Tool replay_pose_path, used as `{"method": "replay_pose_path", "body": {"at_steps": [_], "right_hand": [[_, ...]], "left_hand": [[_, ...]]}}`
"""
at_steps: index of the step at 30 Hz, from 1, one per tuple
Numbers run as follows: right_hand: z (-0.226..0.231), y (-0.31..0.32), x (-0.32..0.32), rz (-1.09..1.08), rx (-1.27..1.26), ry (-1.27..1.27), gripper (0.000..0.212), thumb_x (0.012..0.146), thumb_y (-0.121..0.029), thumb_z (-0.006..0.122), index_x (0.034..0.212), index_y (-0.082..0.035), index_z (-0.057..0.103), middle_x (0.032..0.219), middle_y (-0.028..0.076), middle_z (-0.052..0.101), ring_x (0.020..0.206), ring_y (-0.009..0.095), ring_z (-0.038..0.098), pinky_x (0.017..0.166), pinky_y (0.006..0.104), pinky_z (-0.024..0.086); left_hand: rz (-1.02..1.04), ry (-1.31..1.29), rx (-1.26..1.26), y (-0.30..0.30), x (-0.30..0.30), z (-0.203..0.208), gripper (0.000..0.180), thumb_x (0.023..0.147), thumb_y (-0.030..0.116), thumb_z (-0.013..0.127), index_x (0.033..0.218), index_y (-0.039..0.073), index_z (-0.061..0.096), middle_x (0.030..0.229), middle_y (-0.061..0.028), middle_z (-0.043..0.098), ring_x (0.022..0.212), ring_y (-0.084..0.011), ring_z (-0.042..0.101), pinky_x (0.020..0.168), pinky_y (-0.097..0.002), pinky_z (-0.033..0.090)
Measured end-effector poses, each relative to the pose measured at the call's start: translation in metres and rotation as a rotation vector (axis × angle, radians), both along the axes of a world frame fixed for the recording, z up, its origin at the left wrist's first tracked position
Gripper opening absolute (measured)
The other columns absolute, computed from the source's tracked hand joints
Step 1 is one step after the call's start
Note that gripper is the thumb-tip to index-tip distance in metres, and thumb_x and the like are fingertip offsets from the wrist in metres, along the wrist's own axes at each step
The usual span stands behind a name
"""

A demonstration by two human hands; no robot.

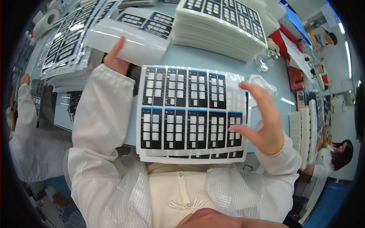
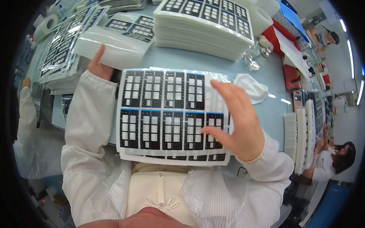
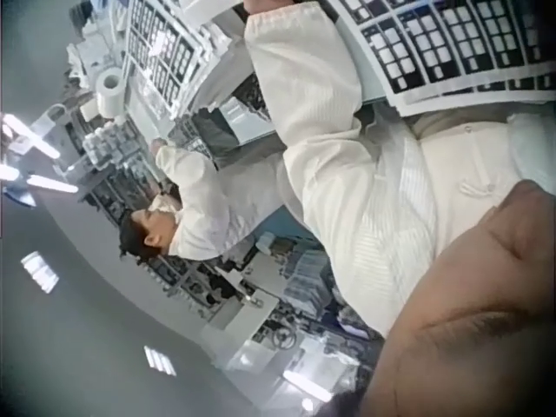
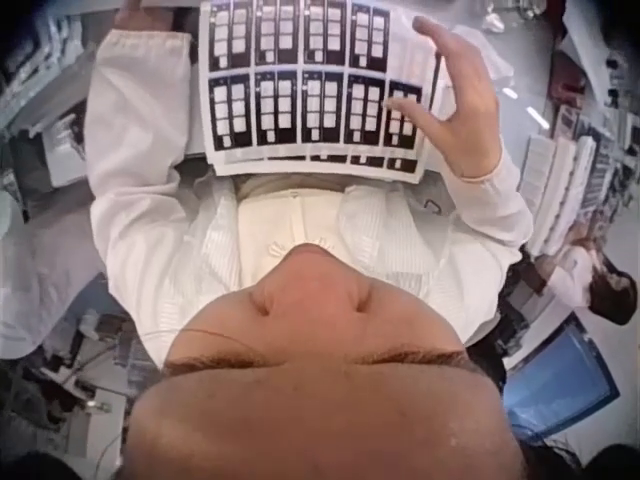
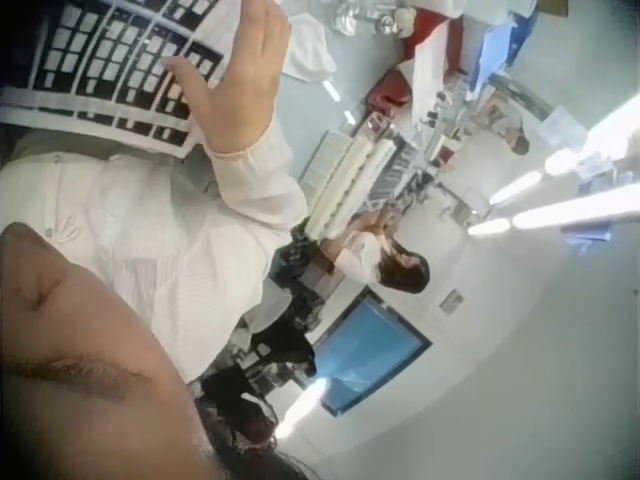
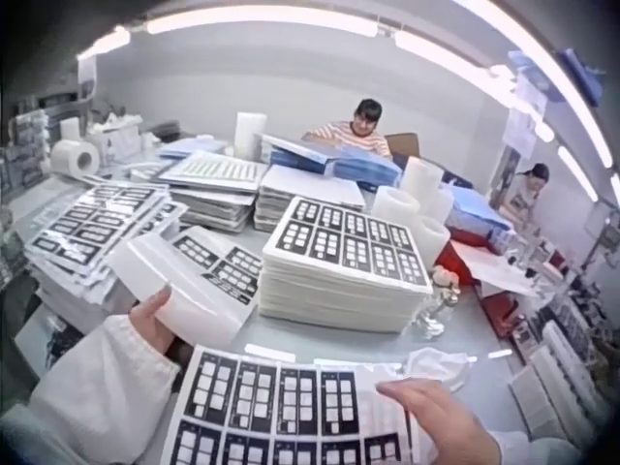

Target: Inspecting and handling sheets of small electronic or plastic components at a factory workstation.

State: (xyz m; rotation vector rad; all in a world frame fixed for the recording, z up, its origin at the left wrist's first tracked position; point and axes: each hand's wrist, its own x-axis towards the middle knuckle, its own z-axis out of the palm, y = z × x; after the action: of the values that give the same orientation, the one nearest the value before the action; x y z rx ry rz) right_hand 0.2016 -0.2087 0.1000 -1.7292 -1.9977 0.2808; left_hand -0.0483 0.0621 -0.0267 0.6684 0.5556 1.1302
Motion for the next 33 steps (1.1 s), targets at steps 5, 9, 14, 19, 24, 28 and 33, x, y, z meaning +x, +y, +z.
{"method": "replay_pose_path", "body": {"at_steps": [5, 9, 14, 19, 24, 28, 33], "right_hand": [[0.01, 0.071, -0.001, 0.166, 0.13, -0.09, 0.052, 0.071, -0.009, 0.072, 0.119, -0.001, 0.053, 0.116, 0.017, 0.056, 0.107, 0.032, 0.055, 0.09, 0.0341, 0.043], [-0.016, 0.145, -0.01, 0.24, 0.244, -0.134, 0.044, 0.073, -0.001, 0.066, 0.115, -0.003, 0.055, 0.115, 0.014, 0.056, 0.107, 0.032, 0.055, 0.09, 0.036, 0.045], [-0.039, 0.22, -0.028, 0.261, 0.299, -0.293, 0.049, 0.071, 0.006, 0.064, 0.118, -0.006, 0.052, 0.119, 0.012, 0.053, 0.108, 0.029, 0.054, 0.091, 0.0356, 0.045], [-0.046, 0.249, -0.043, 0.327, 0.3, -0.475, 0.08, 0.063, 0.01, 0.069, 0.133, -0.013, 0.037, 0.133, 0.007, 0.044, 0.119, 0.025, 0.046, 0.096, 0.032, 0.045], [-0.057, 0.263, -0.046, 0.347, 0.39, -0.561, 0.094, 0.056, 0.004, 0.076, 0.137, -0.012, 0.031, 0.136, 0.006, 0.041, 0.121, 0.024, 0.044, 0.096, 0.0302, 0.046], [-0.062, 0.272, -0.043, 0.419, 0.342, -0.499, 0.098, 0.054, 0.002, 0.078, 0.137, -0.012, 0.029, 0.135, 0.007, 0.041, 0.121, 0.025, 0.045, 0.096, 0.0318, 0.046], [-0.061, 0.27, -0.039, 0.454, 0.254, -0.37, 0.098, 0.051, 0.0, 0.08, 0.134, -0.012, 0.03, 0.134, 0.01, 0.042, 0.121, 0.028, 0.045, 0.097, 0.0358, 0.044]], "left_hand": [[-0.012, 0.22, 0.042, -0.009, 0.003, -0.004, 0.049, 0.079, 0.008, 0.067, 0.123, -0.003, 0.046, 0.113, -0.0153, 0.058, 0.109, -0.0276, 0.055, 0.095, -0.0389, 0.043], [0.009, 0.36, -0.065, -0.012, 0.008, 0.009, 0.051, 0.079, 0.0, 0.063, 0.125, -0.005, 0.043, 0.112, -0.0187, 0.057, 0.105, -0.0311, 0.056, 0.093, -0.0401, 0.046], [0.014, 0.339, -0.048, -0.016, 0.004, 0.011, 0.046, 0.077, -0.005, 0.06, 0.121, -0.007, 0.046, 0.113, -0.0194, 0.057, 0.103, -0.0322, 0.058, 0.092, -0.0418, 0.046], [-0.118, 0.193, -0.039, -0.015, -0.008, 0.015, 0.046, 0.077, -0.004, 0.055, 0.121, -0.009, 0.046, 0.114, -0.0204, 0.056, 0.106, -0.0333, 0.056, 0.095, -0.0428, 0.044], [-0.159, 0.148, -0.052, -0.012, -0.006, 0.013, 0.051, 0.08, 0.004, 0.049, 0.128, -0.008, 0.038, 0.121, -0.0207, 0.052, 0.112, -0.0341, 0.052, 0.098, -0.0442, 0.04], [-0.23, 0.006, -0.105, -0.004, -0.011, 0.01, 0.052, 0.079, 0.007, 0.047, 0.128, -0.007, 0.037, 0.123, -0.0208, 0.05, 0.114, -0.0334, 0.051, 0.099, -0.0447, 0.04], [-0.183, -0.064, -0.098, -0.005, -0.01, 0.012, 0.053, 0.079, 0.01, 0.045, 0.129, -0.007, 0.037, 0.125, -0.0214, 0.049, 0.115, -0.0334, 0.05, 0.099, -0.0461, 0.039]]}}
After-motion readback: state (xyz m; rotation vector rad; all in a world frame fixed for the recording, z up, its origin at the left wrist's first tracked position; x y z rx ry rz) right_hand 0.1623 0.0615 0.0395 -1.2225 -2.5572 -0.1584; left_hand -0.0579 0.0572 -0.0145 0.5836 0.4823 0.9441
